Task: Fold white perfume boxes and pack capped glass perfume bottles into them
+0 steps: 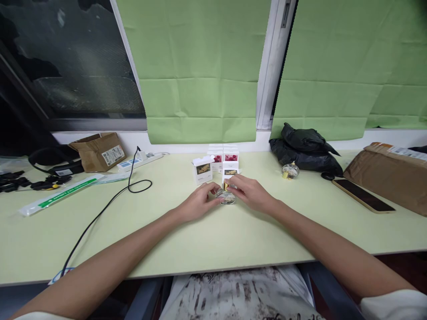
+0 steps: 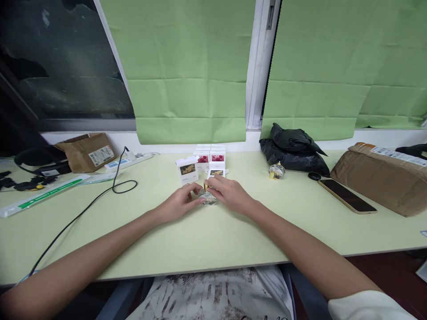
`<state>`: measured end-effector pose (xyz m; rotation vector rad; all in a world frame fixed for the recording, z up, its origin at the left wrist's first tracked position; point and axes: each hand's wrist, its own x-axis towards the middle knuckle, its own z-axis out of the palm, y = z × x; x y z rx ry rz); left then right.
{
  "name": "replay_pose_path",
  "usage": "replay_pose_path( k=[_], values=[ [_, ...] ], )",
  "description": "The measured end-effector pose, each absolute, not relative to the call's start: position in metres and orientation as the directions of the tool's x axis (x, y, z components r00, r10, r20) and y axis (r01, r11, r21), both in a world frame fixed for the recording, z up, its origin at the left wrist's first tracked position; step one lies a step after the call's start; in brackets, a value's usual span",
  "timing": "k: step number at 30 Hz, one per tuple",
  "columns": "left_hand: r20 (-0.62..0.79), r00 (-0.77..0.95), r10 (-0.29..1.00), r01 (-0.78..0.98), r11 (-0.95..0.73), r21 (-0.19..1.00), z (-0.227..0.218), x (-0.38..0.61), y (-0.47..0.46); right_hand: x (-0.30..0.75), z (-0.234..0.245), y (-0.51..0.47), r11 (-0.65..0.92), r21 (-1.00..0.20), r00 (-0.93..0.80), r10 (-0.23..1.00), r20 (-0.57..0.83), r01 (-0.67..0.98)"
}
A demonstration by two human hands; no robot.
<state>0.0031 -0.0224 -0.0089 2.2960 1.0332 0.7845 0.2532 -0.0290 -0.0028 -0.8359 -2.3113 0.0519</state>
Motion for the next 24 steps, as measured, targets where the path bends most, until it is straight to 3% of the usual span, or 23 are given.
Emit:
replay_pose_path(
  k=[8, 15, 19, 22, 24],
  values=[
    [0.299, 0.558, 0.774, 0.497, -0.6, 0.627, -0.009, 0.001, -0.021, 0.253, -0.003, -0.03, 0.775, -0.281, -0.563, 0.612, 0.555, 0.566],
    [0.356, 0.525, 0.773, 0.525, -0.624, 0.58, -0.011, -0.003, -0.017, 0.251, 0.0, -0.036, 0.665, -0.448, -0.486, 0.745, 0.458, 0.598],
    [0.558, 0.31, 0.77, 0.528, -0.627, 0.573, -0.006, -0.01, -0.009, 0.25, 0.002, -0.038, 0.6, -0.516, -0.448, 0.8, 0.399, 0.611],
    [0.715, 0.037, 0.698, 0.597, -0.59, 0.544, -0.003, -0.02, 0.004, 0.249, 0.003, -0.038, 0.572, -0.535, -0.445, 0.82, 0.36, 0.622],
    [0.758, -0.04, 0.651, 0.64, -0.566, 0.52, -0.003, -0.028, 0.015, 0.249, 0.004, -0.038, 0.555, -0.544, -0.44, 0.831, 0.339, 0.629]
  ],
)
